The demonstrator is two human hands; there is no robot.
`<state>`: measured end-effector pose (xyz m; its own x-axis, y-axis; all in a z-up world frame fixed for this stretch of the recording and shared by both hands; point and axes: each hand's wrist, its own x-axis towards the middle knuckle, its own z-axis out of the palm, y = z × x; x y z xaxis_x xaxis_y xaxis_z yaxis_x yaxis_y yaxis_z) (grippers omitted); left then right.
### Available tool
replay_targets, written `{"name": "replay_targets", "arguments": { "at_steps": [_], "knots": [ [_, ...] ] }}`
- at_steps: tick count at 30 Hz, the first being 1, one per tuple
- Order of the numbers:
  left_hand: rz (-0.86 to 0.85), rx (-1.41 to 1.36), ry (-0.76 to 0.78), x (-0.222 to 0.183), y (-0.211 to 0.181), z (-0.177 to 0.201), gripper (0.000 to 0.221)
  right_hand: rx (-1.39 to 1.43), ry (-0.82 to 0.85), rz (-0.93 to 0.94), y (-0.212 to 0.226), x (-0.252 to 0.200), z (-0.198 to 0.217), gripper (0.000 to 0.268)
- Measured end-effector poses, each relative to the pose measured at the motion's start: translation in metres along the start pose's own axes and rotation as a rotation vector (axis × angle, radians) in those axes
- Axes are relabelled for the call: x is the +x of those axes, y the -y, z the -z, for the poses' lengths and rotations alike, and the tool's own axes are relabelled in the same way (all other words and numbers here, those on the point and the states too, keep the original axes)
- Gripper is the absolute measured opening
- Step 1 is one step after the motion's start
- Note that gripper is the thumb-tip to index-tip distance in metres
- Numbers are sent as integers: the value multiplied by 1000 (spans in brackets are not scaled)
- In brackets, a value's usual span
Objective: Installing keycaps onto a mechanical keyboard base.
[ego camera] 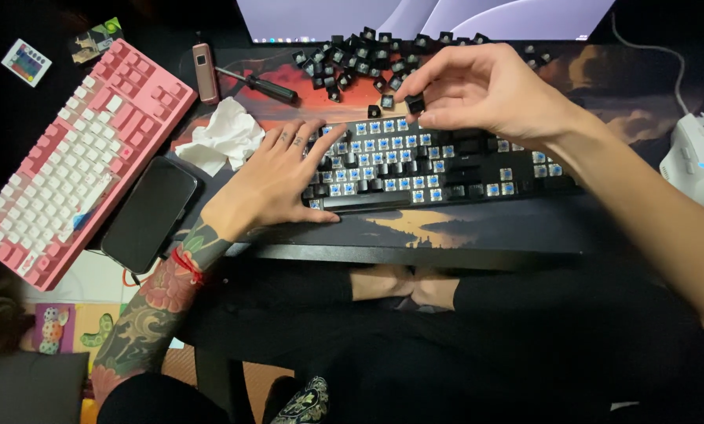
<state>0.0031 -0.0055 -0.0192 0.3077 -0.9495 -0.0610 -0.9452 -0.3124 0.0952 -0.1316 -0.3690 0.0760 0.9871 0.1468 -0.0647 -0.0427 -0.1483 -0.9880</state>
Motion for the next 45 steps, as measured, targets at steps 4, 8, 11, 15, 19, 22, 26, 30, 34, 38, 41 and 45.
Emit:
{"name": "replay_targets", "arguments": {
  "at_steps": [4, 8, 11, 15, 19, 22, 26, 30, 34, 38, 41, 45],
  "knots": [
    [-57, 12, -74, -4, 0, 1, 152, -56, 24, 79, -8, -1, -6, 32],
    [-40, 12, -61, -2, -2, 5, 152, -142, 50, 116, -4, -6, -15, 19],
    [-48, 24, -72, -4, -2, 7, 153, -239, 27, 61, 5, -8, -22, 21],
    [-45, 31, -66, -4, -2, 7, 156, -446, 19, 50, 4, -10, -27, 56],
    [-23, 8, -40, -3, -3, 8, 154, -619, 109, 124, -13, -19, -26, 43],
    [-27, 3, -56, -4, -4, 9, 151, -709, 124, 155, -40, -32, -27, 23],
    [-20, 12, -31, -3, -1, 6, 154, -744, 64, 369, -85, -45, -28, 20],
    [-25, 4, -32, -2, 1, 1, 156, -768, 30, 368, -83, -52, -40, 15],
    [-25, 27, -53, -4, -3, 8, 151, -660, 19, 384, -72, -53, -46, 16],
    [-37, 27, -69, -4, -2, 6, 152, -705, 3, 404, -73, -56, -44, 13],
    [-31, 26, -46, -2, 0, 2, 154, -748, 21, 421, -75, -56, -41, 12],
    [-4, 71, 26, -2, -4, 14, 159, -864, 53, 565, -64, -54, -37, 7]
  ]
}}
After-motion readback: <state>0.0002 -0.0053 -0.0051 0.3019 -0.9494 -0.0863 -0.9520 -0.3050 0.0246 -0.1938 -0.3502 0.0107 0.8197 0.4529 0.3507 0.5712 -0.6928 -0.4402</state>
